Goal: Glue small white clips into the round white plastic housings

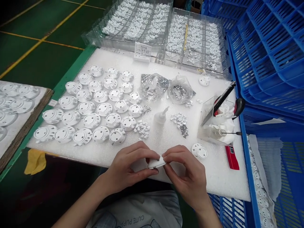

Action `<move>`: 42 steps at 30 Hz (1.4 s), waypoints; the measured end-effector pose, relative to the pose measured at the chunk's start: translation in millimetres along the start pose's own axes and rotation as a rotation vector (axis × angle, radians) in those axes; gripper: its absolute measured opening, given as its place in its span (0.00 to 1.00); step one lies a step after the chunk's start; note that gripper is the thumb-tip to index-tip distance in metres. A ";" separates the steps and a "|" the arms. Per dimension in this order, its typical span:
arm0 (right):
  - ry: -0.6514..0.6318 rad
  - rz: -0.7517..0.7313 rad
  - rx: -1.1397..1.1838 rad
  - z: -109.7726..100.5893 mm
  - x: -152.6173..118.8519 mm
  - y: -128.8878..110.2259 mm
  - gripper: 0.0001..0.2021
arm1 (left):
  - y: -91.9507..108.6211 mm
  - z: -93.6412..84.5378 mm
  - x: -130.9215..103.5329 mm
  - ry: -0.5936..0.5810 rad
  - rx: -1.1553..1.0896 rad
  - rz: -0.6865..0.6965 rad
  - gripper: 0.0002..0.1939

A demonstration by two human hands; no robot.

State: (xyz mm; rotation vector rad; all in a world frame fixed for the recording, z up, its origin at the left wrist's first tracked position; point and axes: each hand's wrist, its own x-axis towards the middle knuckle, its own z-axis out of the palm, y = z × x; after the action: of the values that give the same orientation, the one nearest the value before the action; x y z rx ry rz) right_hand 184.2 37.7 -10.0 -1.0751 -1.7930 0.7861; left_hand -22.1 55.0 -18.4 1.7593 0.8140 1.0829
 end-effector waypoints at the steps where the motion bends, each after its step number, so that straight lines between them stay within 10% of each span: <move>1: 0.002 0.002 -0.002 0.1 -0.1 0.1 0.12 | -0.3 0.1 -0.3 -0.002 0.001 0.009 0.10; 9: 0.043 0.032 0.018 0.5 -2.3 -0.3 0.10 | 1.4 1.3 -1.7 -0.060 0.059 0.036 0.09; 23: 0.051 0.263 0.336 -0.1 2.5 -3.1 0.07 | 21.0 9.5 -2.8 -0.100 -0.463 -0.423 0.18; 36: 0.112 0.075 -0.478 0.1 77.0 8.2 0.10 | 24.3 19.7 5.4 0.254 -1.219 -0.715 0.29; 42: 0.214 0.245 0.176 -2.7 66.1 10.1 0.12 | 28.1 19.7 9.9 0.315 -1.190 -0.785 0.31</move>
State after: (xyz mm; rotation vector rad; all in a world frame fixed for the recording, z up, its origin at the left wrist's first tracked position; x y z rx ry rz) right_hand 174.2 101.8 6.5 -1.2252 -1.4029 0.9195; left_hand 2.0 45.8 6.2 0.2268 0.6924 0.9491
